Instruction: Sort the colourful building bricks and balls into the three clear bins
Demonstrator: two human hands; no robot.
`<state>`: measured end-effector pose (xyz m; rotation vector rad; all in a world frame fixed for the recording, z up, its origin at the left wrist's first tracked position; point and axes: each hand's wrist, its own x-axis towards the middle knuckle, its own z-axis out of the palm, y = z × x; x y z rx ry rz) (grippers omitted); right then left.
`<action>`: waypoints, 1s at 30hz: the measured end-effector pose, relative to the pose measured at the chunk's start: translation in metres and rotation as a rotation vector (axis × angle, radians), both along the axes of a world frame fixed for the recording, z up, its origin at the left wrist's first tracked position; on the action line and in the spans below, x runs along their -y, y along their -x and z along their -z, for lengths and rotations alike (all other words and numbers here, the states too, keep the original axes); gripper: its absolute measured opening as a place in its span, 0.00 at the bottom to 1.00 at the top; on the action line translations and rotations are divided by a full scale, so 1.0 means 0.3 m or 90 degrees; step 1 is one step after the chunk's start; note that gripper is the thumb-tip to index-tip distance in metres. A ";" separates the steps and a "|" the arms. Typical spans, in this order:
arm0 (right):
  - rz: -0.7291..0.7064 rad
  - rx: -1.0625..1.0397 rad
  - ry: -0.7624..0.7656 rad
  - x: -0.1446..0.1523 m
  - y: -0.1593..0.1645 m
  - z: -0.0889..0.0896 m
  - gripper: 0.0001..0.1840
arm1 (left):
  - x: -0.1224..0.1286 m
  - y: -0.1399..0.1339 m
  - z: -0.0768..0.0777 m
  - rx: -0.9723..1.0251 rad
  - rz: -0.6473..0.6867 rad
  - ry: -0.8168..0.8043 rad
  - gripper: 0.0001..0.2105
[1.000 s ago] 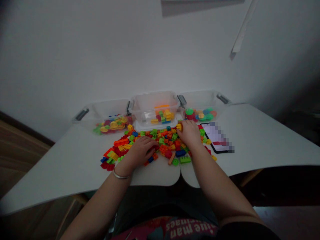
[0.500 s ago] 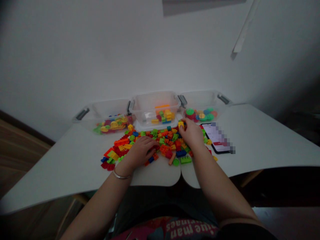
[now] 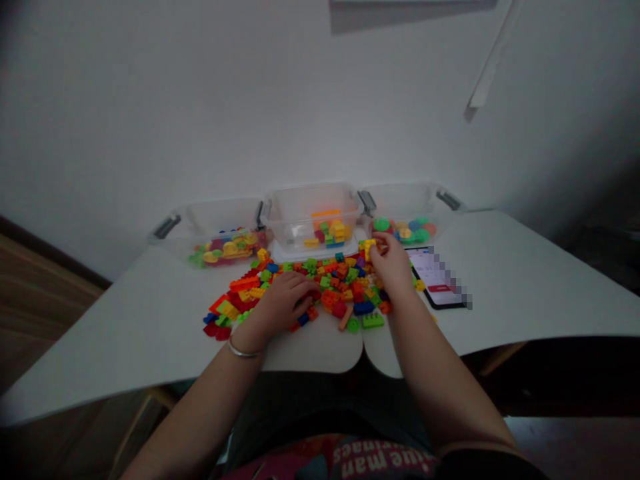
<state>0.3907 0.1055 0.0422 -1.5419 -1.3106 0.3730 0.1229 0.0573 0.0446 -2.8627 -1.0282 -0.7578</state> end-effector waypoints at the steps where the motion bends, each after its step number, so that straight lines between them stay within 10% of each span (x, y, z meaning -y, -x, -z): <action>1: -0.025 -0.083 -0.023 -0.004 0.004 -0.005 0.21 | 0.001 0.001 0.000 0.013 0.003 -0.011 0.09; 7: -0.217 -0.401 -0.012 0.019 0.075 -0.049 0.22 | 0.013 0.001 -0.010 0.115 0.016 -0.089 0.11; 16: -0.453 -0.134 -0.069 0.130 0.240 -0.057 0.17 | 0.019 0.020 -0.009 0.198 -0.102 -0.036 0.21; 30: -0.486 -0.104 -0.036 0.142 0.288 -0.025 0.22 | 0.006 0.050 -0.004 0.202 -0.179 -0.082 0.14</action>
